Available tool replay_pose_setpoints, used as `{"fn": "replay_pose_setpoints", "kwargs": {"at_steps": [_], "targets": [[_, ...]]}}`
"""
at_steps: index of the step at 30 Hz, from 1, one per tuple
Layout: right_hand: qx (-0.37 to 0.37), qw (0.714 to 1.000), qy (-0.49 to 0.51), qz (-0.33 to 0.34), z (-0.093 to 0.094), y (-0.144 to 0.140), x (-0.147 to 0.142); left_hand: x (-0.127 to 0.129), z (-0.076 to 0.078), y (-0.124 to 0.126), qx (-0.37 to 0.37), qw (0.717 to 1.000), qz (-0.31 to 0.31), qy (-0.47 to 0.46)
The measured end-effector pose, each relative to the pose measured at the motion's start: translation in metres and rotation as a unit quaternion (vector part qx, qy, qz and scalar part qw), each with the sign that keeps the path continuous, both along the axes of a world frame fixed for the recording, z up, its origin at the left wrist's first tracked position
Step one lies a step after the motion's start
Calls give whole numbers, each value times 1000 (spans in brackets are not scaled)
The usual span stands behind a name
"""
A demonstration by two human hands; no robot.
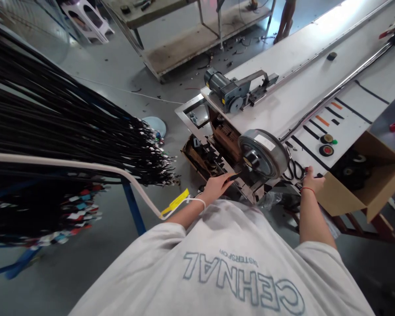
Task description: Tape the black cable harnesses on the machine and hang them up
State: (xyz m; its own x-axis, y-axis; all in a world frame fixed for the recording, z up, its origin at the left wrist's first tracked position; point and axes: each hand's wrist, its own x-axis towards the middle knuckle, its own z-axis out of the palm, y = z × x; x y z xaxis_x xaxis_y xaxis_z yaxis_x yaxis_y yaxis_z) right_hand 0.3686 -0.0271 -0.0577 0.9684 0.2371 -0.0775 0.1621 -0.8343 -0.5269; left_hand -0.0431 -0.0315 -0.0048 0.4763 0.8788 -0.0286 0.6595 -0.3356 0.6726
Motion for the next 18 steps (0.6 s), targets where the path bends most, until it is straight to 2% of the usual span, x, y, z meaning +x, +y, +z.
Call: {"fn": "replay_pose_setpoints", "kwargs": {"at_steps": [4,11,18], "targets": [[2,1000,-3,-8,-1,0,0,-1,-6,-3,34,998,28,-44],[8,1000,-16,-12,-4,0,1,-1,-16,-12,15,990,24,-136],[4,1000,-6,-11,1,1,-2,-2,-14,-8,-60,973,119,-186]]}}
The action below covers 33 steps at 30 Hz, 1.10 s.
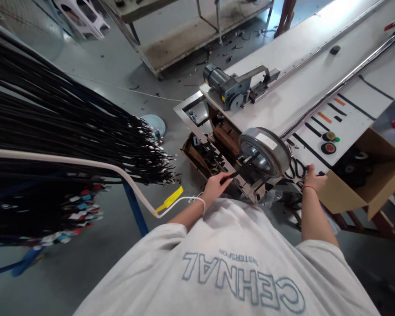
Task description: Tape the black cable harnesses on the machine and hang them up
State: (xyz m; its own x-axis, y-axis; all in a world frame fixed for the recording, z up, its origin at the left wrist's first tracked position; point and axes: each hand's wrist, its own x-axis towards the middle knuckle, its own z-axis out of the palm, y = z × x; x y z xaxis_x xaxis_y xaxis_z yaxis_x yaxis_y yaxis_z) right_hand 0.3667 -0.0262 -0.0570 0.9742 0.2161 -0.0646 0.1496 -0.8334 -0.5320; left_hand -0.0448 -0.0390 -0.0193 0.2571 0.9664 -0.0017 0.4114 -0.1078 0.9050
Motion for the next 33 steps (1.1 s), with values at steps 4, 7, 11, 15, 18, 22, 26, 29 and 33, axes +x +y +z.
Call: {"fn": "replay_pose_setpoints", "kwargs": {"at_steps": [4,7,11,15,18,22,26,29,33], "targets": [[7,1000,0,-4,-1,0,1,-2,3,1,-44,997,47,-31],[5,1000,1,-3,-1,0,1,4,4,2,-40,998,31,-25],[-1,1000,3,0,0,-1,0,20,2,11,-32,999,27,-15],[6,1000,-4,0,-1,-1,0,36,-2,21,-48,998,24,-27],[7,1000,-2,3,0,-1,-1,44,-5,23,-61,997,37,-33],[-19,1000,10,3,5,-1,-3,47,-10,21,-66,996,37,-48],[-17,1000,16,13,6,-1,-3,28,-14,17,-87,995,-11,-36],[3,1000,14,7,3,-1,-2,9,-15,9,-97,990,-92,47],[17,1000,10,11,2,-1,-2,7,-13,-2,-86,988,-99,86]]}}
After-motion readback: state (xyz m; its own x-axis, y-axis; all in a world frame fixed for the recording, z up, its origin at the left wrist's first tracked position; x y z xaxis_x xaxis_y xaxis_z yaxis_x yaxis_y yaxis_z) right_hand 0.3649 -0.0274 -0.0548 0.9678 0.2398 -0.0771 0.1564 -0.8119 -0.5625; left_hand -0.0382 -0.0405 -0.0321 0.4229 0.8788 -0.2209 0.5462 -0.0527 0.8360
